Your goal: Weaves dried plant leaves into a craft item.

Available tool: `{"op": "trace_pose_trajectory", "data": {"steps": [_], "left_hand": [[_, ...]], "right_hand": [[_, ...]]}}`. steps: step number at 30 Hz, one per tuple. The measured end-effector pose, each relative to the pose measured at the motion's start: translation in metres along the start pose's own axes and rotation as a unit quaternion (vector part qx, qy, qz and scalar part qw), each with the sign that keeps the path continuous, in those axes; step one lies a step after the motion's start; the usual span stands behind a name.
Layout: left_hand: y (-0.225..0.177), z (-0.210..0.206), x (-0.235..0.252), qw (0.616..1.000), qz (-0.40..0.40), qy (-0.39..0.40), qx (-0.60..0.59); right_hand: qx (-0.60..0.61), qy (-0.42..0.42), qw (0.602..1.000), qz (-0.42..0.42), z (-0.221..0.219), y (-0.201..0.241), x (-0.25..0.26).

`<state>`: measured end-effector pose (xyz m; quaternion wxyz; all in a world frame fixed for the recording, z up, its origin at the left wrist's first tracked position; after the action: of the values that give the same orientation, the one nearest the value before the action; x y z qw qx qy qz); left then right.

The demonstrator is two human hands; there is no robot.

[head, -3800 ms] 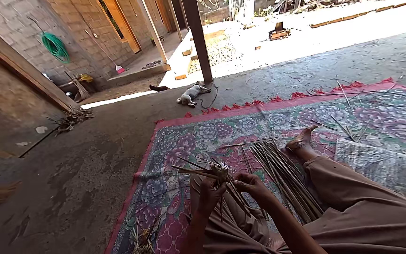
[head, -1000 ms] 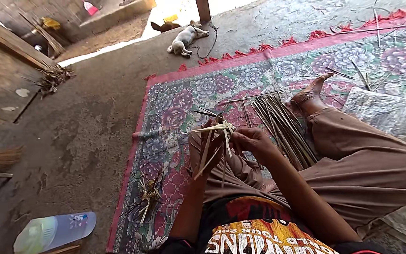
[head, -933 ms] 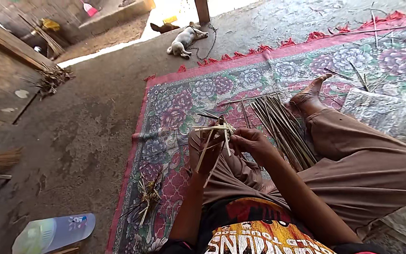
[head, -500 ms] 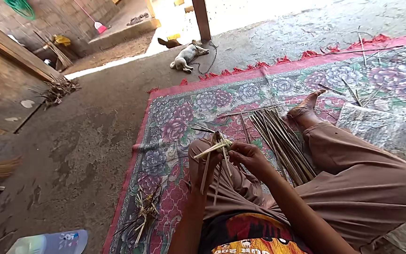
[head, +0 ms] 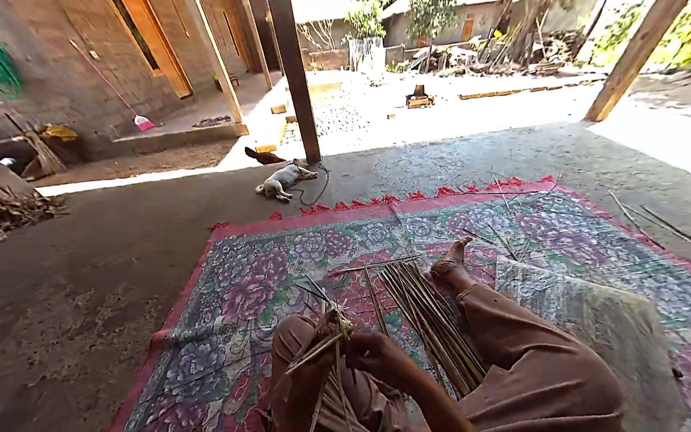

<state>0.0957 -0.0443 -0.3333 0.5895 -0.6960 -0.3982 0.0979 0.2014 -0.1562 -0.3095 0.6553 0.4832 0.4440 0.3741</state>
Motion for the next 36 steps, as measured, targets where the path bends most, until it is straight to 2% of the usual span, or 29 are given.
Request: {"op": "trace_pose_trajectory", "data": {"steps": [2,4,7,10,15,19,23,34,36], "left_hand": [[-0.006,-0.003,0.0,1.0,-0.016,-0.002,0.008],[-0.01,-0.005,-0.001,1.0,-0.028,-0.004,0.01],[-0.016,-0.009,-0.003,0.999,-0.003,-0.011,0.045],[-0.015,-0.013,-0.001,1.0,0.004,-0.006,0.02],[-0.003,-0.014,0.001,1.0,0.013,0.003,-0.001],[-0.003,-0.012,0.0,1.0,0.025,0.002,0.007],[-0.004,-0.014,0.0,0.999,0.036,0.008,0.006],[0.007,-0.013,-0.003,0.997,0.065,0.031,0.003],[0.008,-0.012,-0.004,0.996,0.076,0.056,0.005]], "right_hand": [[-0.082,0.011,0.996,-0.027,-0.001,-0.013,0.004],[-0.099,0.012,0.994,-0.047,0.0,-0.02,0.005],[0.016,-0.013,1.0,-0.022,0.004,-0.01,-0.002],[0.154,-0.068,0.985,0.04,0.015,0.005,-0.005],[0.13,-0.168,0.973,0.091,0.015,0.004,-0.003],[0.079,-0.154,0.981,0.084,0.008,-0.001,0.003],[0.124,-0.134,0.981,0.071,0.01,0.001,0.003],[0.137,-0.111,0.983,0.049,0.012,-0.005,0.007],[0.141,-0.106,0.984,0.038,0.013,-0.006,0.007]]}}
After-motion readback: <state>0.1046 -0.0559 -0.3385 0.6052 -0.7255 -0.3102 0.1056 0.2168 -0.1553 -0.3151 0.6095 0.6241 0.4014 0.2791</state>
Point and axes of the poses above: each hand's wrist, its own x-axis towards the middle knuckle, its own z-axis out of the back of the hand, y = z × x, the point moved 7 cm from there along x, towards the middle knuckle, and after that the axes turned 15 degrees about -z, right-handed, at the moved point
